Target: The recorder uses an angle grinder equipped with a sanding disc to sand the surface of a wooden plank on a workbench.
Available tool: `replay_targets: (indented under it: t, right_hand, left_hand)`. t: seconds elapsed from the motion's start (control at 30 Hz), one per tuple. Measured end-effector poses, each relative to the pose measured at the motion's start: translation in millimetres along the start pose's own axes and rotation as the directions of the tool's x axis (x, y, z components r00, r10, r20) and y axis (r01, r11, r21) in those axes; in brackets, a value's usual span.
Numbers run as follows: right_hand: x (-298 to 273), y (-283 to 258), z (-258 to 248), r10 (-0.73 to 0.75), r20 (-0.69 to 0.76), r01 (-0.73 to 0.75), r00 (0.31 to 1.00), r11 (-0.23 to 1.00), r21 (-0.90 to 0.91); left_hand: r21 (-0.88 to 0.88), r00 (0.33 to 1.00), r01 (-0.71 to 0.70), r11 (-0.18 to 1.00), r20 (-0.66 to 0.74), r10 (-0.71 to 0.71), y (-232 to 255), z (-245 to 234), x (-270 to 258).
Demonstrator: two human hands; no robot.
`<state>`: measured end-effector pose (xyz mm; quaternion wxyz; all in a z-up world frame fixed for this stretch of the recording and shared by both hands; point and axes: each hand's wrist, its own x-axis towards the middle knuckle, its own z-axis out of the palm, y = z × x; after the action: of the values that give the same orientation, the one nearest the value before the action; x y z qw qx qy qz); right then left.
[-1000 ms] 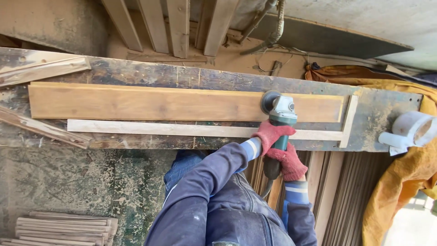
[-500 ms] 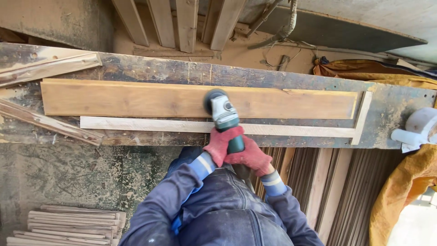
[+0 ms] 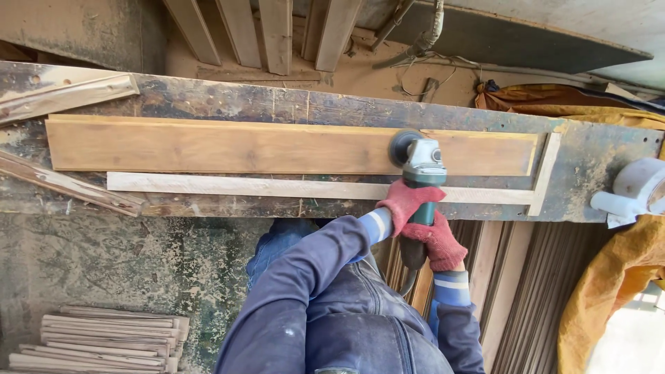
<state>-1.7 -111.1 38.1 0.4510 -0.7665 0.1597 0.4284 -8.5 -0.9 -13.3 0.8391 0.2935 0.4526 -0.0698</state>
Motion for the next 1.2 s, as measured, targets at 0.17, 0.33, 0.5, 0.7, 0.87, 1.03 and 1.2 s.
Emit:
replay_targets:
  t: [0.17, 0.33, 0.5, 0.7, 0.87, 1.03, 1.2]
  right_hand:
    - [7, -4, 0, -0.021, 0.036, 0.022, 0.999, 0.999, -0.025]
    - [1, -24, 42, -0.078, 0.120, 0.088, 0.990, 0.993, -0.079]
    - [-7, -45, 115, -0.091, 0.232, 0.132, 0.968, 0.977, -0.167]
    - [-39, -60, 243, -0.042, 0.342, 0.158, 0.939, 0.934, -0.320]
    - [-69, -76, 343, -0.022, 0.398, 0.162, 0.917, 0.933, -0.322]
    - [-79, -83, 385, -0.007, 0.466, 0.191, 0.885, 0.917, -0.349]
    - [-87, -80, 355, -0.002, 0.342, 0.113, 0.940, 0.946, -0.305]
  left_hand:
    - [0.005, 1.000, 0.006, 1.000, -0.029, -0.005, 7, 5, -9]
    - [-0.060, 0.994, -0.038, 0.998, -0.105, 0.031, 35, -39, -16]
    - [-0.123, 0.970, -0.038, 0.992, -0.241, 0.007, 85, -106, -45]
    - [-0.165, 0.930, -0.024, 0.986, -0.366, -0.039, 122, -222, -69]
    - [-0.176, 0.933, -0.114, 0.978, -0.358, 0.045, 157, -321, -102]
    - [-0.206, 0.918, -0.167, 0.964, -0.390, 0.076, 181, -356, -138]
    - [-0.162, 0.951, -0.131, 0.978, -0.299, 0.078, 158, -323, -102]
